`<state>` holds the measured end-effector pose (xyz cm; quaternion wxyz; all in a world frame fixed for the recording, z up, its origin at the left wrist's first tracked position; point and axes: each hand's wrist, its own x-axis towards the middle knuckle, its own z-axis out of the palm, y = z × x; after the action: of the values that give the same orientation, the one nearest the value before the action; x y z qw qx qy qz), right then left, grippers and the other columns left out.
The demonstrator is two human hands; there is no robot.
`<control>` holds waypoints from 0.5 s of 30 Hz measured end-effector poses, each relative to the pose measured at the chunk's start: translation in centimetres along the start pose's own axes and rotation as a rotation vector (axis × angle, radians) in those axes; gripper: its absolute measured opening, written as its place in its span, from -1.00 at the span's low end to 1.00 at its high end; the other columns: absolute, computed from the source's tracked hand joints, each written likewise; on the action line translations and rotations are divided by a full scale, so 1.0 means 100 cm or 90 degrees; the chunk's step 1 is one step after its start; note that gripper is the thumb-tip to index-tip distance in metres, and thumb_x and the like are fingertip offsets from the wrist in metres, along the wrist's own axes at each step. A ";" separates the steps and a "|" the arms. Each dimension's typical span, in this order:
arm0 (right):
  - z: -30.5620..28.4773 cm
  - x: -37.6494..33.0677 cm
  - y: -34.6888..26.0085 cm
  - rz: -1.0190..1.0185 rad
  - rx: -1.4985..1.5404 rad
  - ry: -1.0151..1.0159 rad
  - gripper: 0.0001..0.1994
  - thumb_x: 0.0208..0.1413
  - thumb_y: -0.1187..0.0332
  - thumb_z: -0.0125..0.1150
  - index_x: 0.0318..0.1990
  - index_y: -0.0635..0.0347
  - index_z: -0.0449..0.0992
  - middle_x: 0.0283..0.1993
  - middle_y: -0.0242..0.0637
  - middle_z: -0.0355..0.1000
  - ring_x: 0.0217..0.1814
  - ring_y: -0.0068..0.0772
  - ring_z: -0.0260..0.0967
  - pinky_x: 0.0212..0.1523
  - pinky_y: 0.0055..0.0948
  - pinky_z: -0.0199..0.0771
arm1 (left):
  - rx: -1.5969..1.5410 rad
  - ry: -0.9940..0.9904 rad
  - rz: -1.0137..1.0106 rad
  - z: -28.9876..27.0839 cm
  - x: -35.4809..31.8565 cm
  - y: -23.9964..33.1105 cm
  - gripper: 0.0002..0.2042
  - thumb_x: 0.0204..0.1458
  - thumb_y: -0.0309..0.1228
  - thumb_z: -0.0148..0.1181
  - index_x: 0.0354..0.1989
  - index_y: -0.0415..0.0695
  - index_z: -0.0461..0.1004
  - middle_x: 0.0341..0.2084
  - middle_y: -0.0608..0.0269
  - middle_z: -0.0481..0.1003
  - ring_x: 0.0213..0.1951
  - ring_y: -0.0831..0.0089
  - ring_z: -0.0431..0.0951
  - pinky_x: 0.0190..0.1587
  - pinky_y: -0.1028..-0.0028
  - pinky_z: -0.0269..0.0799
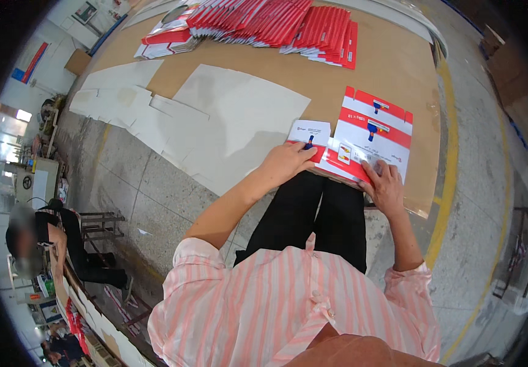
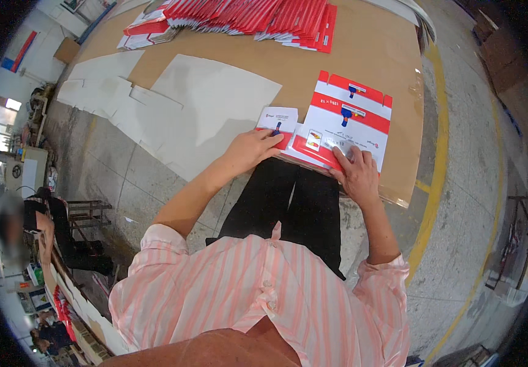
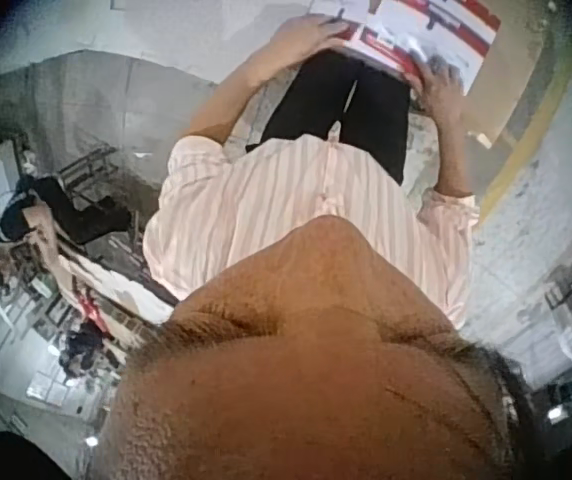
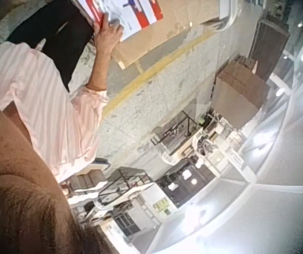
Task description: Folding cardboard inserts and placing them into product packaging boxes.
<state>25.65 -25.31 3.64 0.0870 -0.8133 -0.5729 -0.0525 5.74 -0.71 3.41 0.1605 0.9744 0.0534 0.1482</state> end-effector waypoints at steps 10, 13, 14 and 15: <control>0.022 -0.009 -0.006 -0.001 -0.014 0.023 -0.48 0.14 -0.13 0.01 0.21 -0.20 0.36 0.24 -0.08 0.17 0.31 0.03 0.03 0.26 0.08 0.00 | 0.107 0.017 -0.014 0.056 -0.002 -0.005 -0.51 0.16 -0.06 -0.03 0.20 -0.03 0.31 0.20 0.01 0.26 0.28 0.06 0.13 0.24 0.08 0.09; 0.024 -0.008 -0.007 0.018 -0.032 0.016 -0.48 0.16 -0.12 -0.01 0.23 -0.19 0.33 0.30 -0.06 0.12 0.40 0.08 -0.07 0.34 0.17 -0.14 | 0.099 -0.011 -0.064 0.062 0.002 0.002 -0.50 0.19 -0.07 -0.09 0.26 -0.02 0.26 0.30 0.02 0.14 0.34 0.00 0.02 0.35 0.07 -0.19; 0.023 -0.007 -0.005 0.029 -0.024 0.003 -0.48 0.16 -0.11 -0.01 0.24 -0.19 0.32 0.32 -0.06 0.10 0.42 0.09 -0.10 0.36 0.20 -0.19 | 0.127 0.000 -0.047 0.058 0.006 0.005 -0.52 0.19 -0.10 -0.08 0.25 0.00 0.28 0.28 0.03 0.17 0.31 -0.01 0.07 0.31 0.07 -0.10; 0.024 -0.008 -0.003 0.034 -0.022 -0.001 -0.48 0.16 -0.11 -0.01 0.24 -0.19 0.32 0.32 -0.06 0.10 0.42 0.09 -0.10 0.36 0.20 -0.19 | 0.154 0.011 -0.029 0.055 0.010 0.008 -0.54 0.18 -0.12 -0.07 0.24 0.02 0.29 0.26 0.05 0.20 0.28 -0.02 0.11 0.27 0.06 -0.01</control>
<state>25.06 -25.49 1.19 0.0738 -0.8298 -0.5501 -0.0590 8.45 -2.91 -1.04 0.0445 0.9839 0.0943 0.1452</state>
